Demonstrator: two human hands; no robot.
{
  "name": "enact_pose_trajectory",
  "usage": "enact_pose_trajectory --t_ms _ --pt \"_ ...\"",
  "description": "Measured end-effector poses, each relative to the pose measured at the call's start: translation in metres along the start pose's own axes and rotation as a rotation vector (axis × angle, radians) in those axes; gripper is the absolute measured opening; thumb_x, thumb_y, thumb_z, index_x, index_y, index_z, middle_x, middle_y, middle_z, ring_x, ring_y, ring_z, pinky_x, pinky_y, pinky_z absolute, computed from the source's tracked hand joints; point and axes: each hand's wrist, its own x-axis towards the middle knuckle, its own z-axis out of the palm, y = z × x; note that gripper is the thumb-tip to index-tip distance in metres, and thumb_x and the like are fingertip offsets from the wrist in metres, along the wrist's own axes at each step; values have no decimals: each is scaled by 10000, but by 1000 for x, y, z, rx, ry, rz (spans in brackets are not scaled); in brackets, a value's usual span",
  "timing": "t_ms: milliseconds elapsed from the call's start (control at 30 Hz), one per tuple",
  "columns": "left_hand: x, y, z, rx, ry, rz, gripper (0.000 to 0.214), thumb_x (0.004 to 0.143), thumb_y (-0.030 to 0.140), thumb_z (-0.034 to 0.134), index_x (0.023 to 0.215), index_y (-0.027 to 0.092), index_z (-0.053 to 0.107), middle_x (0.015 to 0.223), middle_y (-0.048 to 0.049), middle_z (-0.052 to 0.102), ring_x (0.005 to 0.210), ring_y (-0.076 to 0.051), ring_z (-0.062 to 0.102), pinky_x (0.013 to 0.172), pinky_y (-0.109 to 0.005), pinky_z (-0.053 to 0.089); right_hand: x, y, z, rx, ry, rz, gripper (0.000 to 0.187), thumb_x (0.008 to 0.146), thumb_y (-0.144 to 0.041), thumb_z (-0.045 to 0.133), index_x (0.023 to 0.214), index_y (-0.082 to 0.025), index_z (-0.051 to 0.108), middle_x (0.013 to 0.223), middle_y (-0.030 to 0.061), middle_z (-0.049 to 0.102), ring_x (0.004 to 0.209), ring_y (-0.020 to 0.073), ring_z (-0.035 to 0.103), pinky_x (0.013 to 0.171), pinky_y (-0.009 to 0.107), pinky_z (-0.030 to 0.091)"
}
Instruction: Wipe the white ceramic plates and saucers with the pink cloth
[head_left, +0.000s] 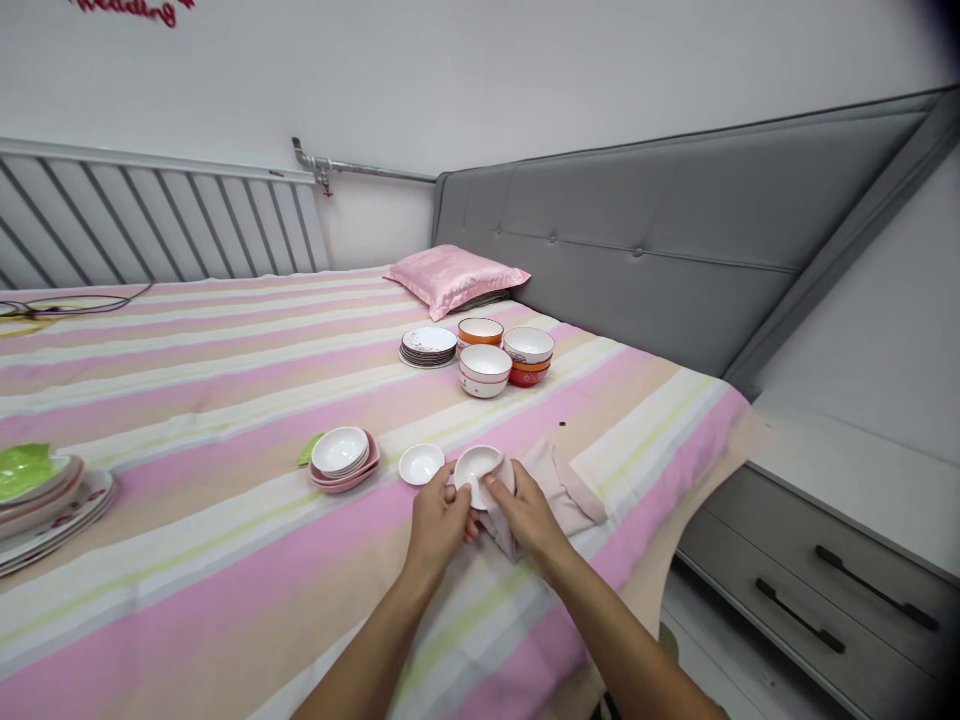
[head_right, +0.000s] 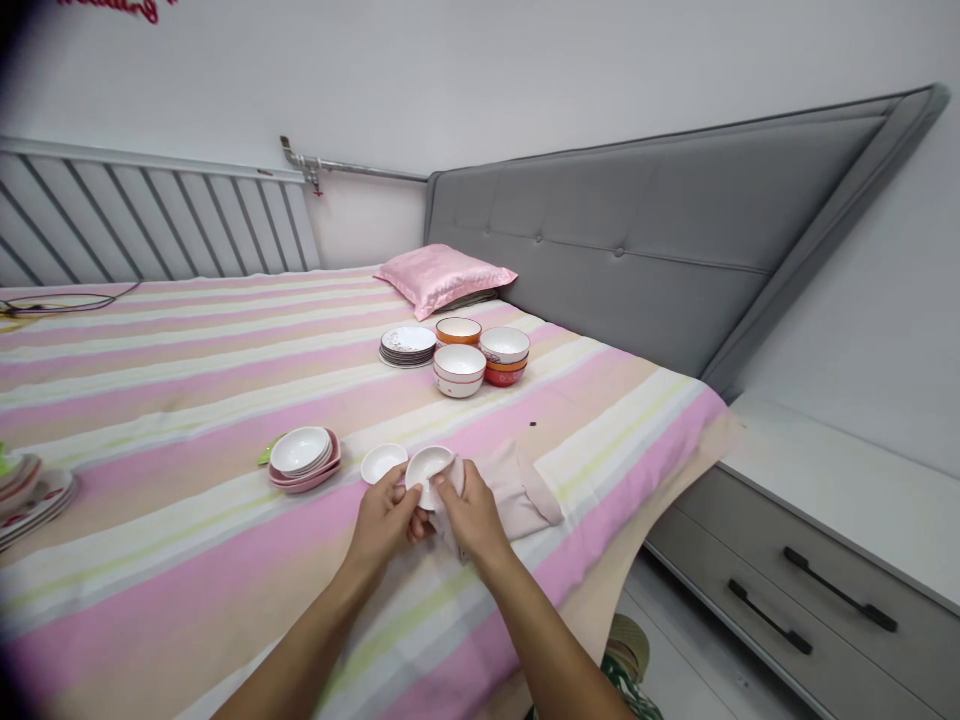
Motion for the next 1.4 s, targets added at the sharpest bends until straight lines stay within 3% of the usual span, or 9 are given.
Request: enact_pose_trajectory --t_ms 200,333,467,600,800,1033,1267,1400 --pt "-2 8 -3 18 111 10 430 762 311 491 1156 138 498 430 72 491 318 -104 458 326 -191 369 -2 -4 -1 -246 122 -23 329 749 -456 502 949 -195 493 836 50 627 660 171 562 588 264 388" --pt "-6 13 -1 89 141 75 434 768 321 490 1160 135 503 441 69 495 329 -111 480 348 -204 396 -4 -10 -2 -448 224 -28 255 754 -425 481 880 -204 492 697 23 605 612 173 548 539 253 347" --pt "-11 14 3 181 181 166 408 780 320 477 1141 135 525 440 69 489 326 -111 485 381 -214 411 -6 -16 -1 -618 298 -68 165 756 -357 466 800 -206 513 732 28 609 644 166 543 557 246 323" --pt "-14 12 4 262 163 263 402 811 315 441 1167 146 518 471 57 508 366 -113 501 433 -220 419 -7 -18 1 -739 224 -54 189 827 -323 360 762 -215 501 699 29 611 607 168 537 520 245 271" --pt "-16 14 4 326 44 310 403 836 288 401 1212 180 501 519 49 531 410 -111 496 480 -218 413 -7 -16 1 -852 177 -35 185 873 -248 260 856 -200 438 695 54 612 636 190 558 504 249 227" --pt "-14 17 2 374 -66 345 390 839 247 371 1191 192 529 562 32 550 424 -110 461 473 -211 379 -4 -13 -7 -863 130 -201 187 892 -269 253 856 -201 423 711 26 594 608 166 529 509 244 214" --pt "-8 19 -7 500 -111 397 415 796 177 386 1172 216 557 724 -4 653 656 -163 576 667 -256 433 -1 -14 -14 -999 13 -345 153 891 -268 294 844 -213 429 771 10 590 635 154 523 515 248 191" --pt "-9 20 -7 502 -103 394 407 808 187 382 1177 208 552 764 -12 664 672 -165 583 678 -265 435 -1 -15 -15 -1002 5 -353 159 892 -273 291 850 -219 435 795 10 599 617 148 514 513 246 182"
